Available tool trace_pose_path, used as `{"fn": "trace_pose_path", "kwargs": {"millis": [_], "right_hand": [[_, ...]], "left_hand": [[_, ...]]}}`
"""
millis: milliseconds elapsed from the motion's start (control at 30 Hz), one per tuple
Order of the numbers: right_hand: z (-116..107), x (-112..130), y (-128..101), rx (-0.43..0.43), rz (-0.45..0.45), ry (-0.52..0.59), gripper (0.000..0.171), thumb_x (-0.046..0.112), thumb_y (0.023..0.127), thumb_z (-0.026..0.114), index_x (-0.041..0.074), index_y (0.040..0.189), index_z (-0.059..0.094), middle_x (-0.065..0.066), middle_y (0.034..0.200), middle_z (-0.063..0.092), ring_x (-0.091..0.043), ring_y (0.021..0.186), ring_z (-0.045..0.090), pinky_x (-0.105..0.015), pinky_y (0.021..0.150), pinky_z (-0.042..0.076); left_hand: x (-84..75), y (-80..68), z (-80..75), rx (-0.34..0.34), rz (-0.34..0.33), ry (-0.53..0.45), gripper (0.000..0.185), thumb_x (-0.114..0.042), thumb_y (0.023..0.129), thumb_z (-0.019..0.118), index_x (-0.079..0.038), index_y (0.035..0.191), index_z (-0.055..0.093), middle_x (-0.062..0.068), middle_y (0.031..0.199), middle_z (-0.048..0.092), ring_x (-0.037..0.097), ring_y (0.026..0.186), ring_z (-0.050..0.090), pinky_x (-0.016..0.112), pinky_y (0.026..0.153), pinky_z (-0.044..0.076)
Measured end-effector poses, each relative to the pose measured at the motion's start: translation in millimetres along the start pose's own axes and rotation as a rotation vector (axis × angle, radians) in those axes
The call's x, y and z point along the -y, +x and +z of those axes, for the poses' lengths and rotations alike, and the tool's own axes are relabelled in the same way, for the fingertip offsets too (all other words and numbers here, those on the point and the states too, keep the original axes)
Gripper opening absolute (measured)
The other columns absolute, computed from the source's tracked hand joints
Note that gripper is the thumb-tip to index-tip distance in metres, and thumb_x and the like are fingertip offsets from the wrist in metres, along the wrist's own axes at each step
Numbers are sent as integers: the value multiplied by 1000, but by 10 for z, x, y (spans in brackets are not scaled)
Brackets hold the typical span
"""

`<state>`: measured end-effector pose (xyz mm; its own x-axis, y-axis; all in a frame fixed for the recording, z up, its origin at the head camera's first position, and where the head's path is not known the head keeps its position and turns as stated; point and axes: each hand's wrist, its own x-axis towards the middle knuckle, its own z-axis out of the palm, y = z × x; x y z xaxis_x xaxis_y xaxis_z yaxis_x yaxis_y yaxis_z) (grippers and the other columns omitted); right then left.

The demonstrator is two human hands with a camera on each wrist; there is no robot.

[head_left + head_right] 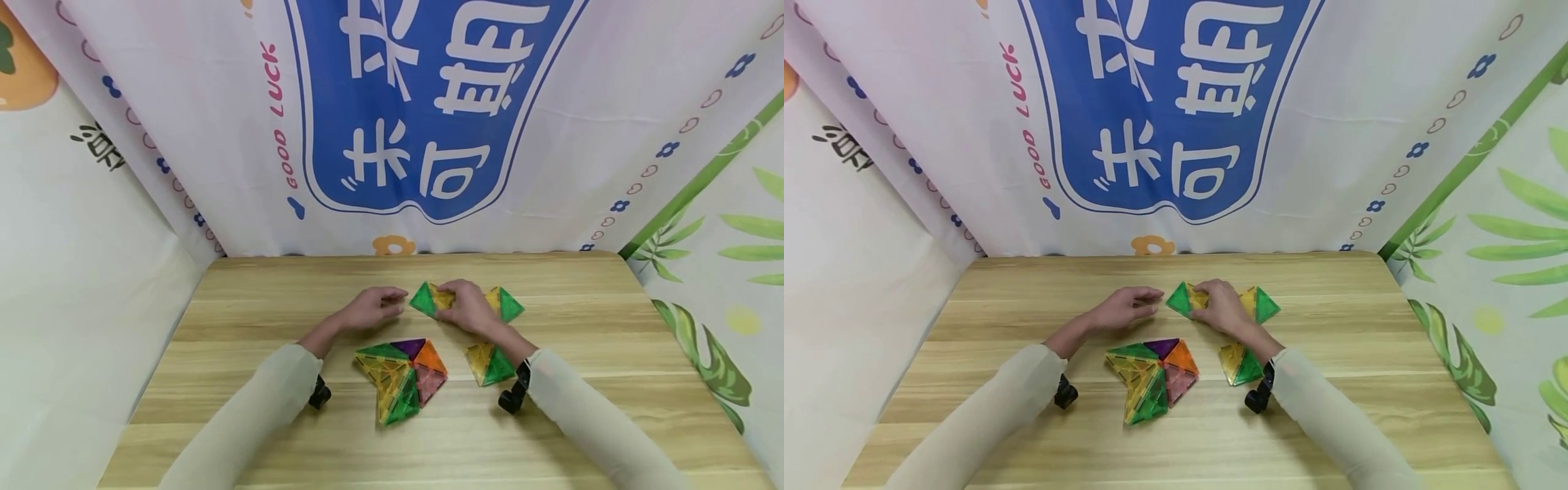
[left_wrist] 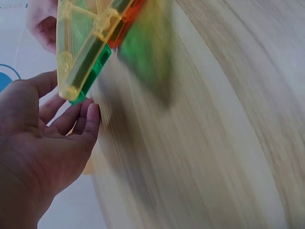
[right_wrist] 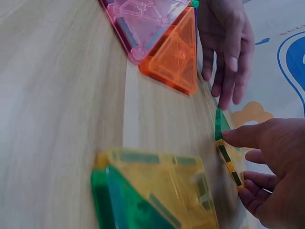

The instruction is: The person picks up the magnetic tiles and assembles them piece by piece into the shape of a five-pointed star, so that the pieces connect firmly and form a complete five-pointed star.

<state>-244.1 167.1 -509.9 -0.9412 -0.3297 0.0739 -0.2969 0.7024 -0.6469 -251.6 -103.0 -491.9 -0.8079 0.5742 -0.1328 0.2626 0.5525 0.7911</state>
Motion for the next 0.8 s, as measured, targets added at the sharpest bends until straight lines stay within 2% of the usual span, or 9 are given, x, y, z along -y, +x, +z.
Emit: {"fn": "trace_pose_path", "kwargs": {"millis": [200,500,667,800], "right_hand": [[93,68,40,-4,-9,50,51,15,84,91,-1,129,73,-19,131,69,-32,112,64,-50,97,55],[187,77,25,-30,-13,90,50,17,84,92,5,129,74,-16,132,65,-34,122,61,-51,101,53],[233,45,-5,-69,-75,113,50,16,83,93,6,128,74,-16,131,61,-32,116,60,-47,90,56],[262,35,-25,-83,-108,137,51,15,81,94,7,127,74,-14,131,60,-29,113,59,-40,87,53]], "left_hand": [[-43,30,36,-13,-25,-60,40,-11,108,62,1,146,60,18,143,64,31,130,61,46,112,50],[-38,54,51,-53,-70,-169,37,-7,103,68,0,140,65,15,136,67,27,121,62,41,106,52],[-26,59,62,-91,-83,-253,34,-2,101,69,1,135,67,16,134,68,31,126,63,41,107,54],[-11,59,83,-115,-94,-302,34,3,99,70,2,133,68,18,136,68,36,131,63,44,109,53]]}}
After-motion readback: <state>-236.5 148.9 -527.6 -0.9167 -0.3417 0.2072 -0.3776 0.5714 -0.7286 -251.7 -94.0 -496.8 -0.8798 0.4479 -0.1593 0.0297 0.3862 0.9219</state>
